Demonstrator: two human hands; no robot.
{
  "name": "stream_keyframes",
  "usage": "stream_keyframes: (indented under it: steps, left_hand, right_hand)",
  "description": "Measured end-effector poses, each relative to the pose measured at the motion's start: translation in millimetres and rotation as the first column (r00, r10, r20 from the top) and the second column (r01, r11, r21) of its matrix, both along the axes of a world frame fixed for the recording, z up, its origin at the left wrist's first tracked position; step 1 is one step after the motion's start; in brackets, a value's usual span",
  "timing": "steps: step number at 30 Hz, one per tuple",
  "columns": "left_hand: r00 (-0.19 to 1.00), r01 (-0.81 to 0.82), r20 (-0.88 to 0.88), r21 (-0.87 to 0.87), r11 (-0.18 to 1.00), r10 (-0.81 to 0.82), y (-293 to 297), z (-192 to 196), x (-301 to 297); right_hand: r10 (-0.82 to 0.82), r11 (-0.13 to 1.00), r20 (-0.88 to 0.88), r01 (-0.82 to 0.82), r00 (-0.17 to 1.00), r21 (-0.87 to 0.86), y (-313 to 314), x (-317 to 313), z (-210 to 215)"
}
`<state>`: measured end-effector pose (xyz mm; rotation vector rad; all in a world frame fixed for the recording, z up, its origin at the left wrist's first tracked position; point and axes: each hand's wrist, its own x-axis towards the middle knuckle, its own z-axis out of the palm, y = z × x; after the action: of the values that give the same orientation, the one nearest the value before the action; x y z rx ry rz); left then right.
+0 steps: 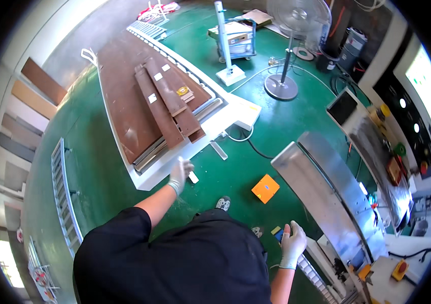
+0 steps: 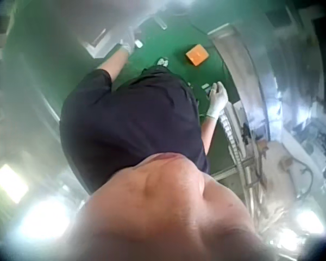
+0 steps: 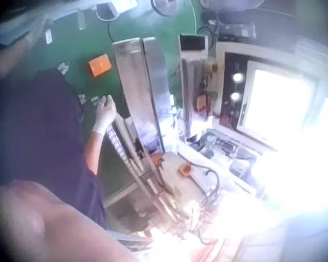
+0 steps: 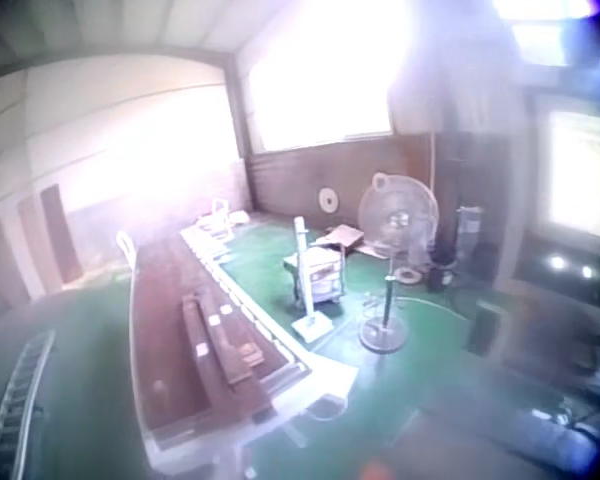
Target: The person picks up wooden boards from a stack and feeds them into a processing machine, then lifts a large wooden panel and places it onto a roller conveyor.
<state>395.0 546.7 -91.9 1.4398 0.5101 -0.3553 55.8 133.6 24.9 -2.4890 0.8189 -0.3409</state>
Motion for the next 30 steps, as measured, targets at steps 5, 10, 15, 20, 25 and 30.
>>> stream_keyframes:
  steps: [5, 10, 15, 20, 25, 30]
  left_hand:
    - [0.934, -0.344, -0.131, -0.089, 0.935, 0.331, 30.8, 26.9, 76.9]
    - [0.986, -0.084, -0.146, 0.007, 0.996, 0.084, 42.8, 20.4, 93.0]
    - [0.986, 0.085, -0.122, -0.241, 0.967, -0.117, 59.8, 17.1, 54.6]
    - [0.818, 0.507, -0.091, -0.348, 0.788, -0.567, 39.9, 40.7, -31.2]
    - [0.641, 0.635, -0.007, -0.556, 0.536, -0.767, 3.6, 45.0, -45.6]
    - [0.977, 0.035, -0.092, -0.819, 0.573, -0.192, 20.8, 59.2, 30.3]
  right_hand:
    - [0.059, 0.998, -0.222, -0.052, 0.973, 0.034, 7.0, 33.3, -8.1]
    - [0.207, 0.976, -0.27, -0.18, 0.94, 0.119, 21.2, 71.2, -9.7]
    - [0.319, 0.896, -0.025, -0.292, 0.948, 0.335, 67.7, 132.8, -24.3]
    - [0.469, 0.625, 0.132, -0.433, 0.874, 0.649, 154.4, 210.0, -32.9]
    - [0.461, 0.61, 0.181, -0.458, 0.869, 0.646, 186.8, 227.7, -54.6]
    - [0.329, 0.397, 0.019, -0.157, 0.944, 0.904, 152.1, 196.7, -10.8]
